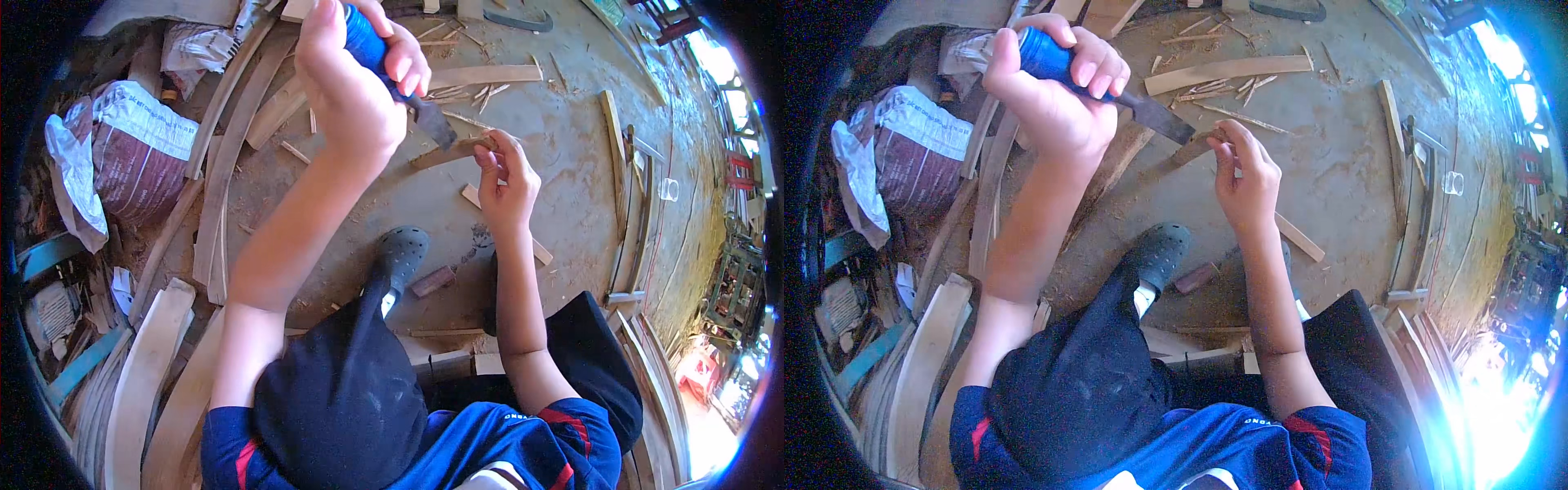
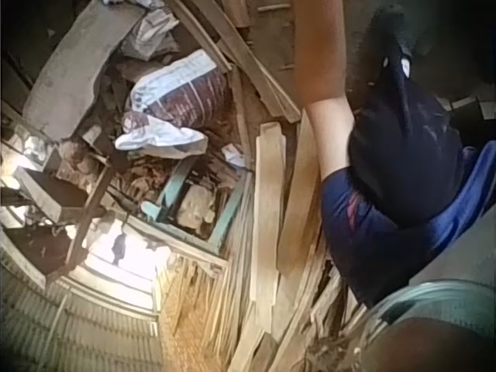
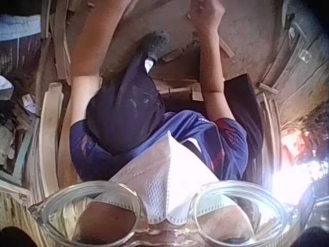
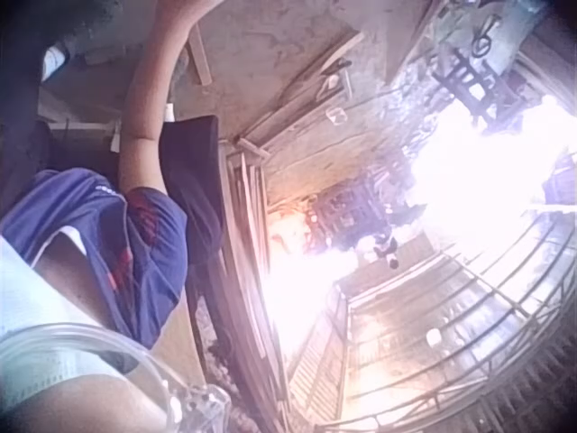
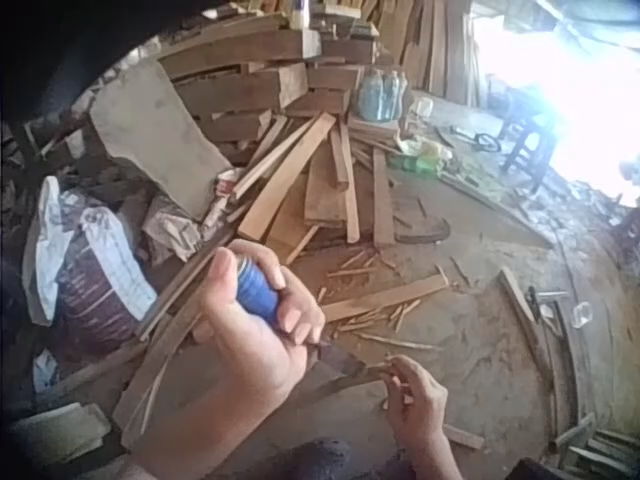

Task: Use a chisel and a wooden mallet to carve and shape small pieces of wood while sitting on the floor of a workshop.

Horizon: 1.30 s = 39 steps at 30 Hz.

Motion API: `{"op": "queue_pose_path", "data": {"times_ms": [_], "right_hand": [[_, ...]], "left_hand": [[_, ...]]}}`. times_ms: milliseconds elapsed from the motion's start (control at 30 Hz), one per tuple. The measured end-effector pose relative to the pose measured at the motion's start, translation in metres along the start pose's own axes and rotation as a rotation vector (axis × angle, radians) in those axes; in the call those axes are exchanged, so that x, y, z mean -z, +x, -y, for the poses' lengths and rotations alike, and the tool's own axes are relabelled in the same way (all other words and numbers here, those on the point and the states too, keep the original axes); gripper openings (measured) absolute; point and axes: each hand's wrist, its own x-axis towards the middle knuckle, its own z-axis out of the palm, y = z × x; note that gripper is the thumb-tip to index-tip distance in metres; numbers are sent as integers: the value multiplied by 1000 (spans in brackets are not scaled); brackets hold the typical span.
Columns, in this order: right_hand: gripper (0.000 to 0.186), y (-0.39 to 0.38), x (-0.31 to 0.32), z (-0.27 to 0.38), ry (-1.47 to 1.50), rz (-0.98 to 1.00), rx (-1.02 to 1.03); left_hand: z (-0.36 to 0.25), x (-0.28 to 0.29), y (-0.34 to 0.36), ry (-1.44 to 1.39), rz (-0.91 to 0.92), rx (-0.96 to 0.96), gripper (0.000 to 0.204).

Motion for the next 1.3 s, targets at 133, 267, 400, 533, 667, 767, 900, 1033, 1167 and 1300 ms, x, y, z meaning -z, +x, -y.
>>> {"op": "queue_pose_path", "data": {"times_ms": [133, 267, 400, 533, 667, 767, 900, 1033, 1167, 1300], "right_hand": [[24, 1, -1, -6, -12, 13, 28], [26, 0, -2, 1, 19, 3, 47], [28, -2, -4, 3, 18, -26, 62], [30, -7, -10, 6, 28, -49, 36], [32, 1, -6, 29, -18, -129, 177], [32, -11, -19, 12, -120, -98, 198], [31, -7, -21, 12, -27, -72, 185], [30, -3, -9, 25, 18, -180, 158], [31, -16, -26, 11, -49, -96, 177], [32, -10, -24, 17, 10, -85, 159]], "left_hand": [[10, -14, 14, -742, 340, -179, 46], [8, -9, 10, -692, 220, -32, 44], [10, -15, 11, -565, 321, -160, 44], [9, -25, 15, -426, 438, -340, 45], [-43, -34, -2, 3, 230, -51, 47], [2, -25, -16, 170, 51, -31, 46], [-1, -25, -16, 251, 29, -83, 46], [-22, -42, -21, 78, 135, -144, 45], [25, -12, -24, 133, 87, -162, 23], [20, -23, -23, 164, 107, -215, 25]]}}
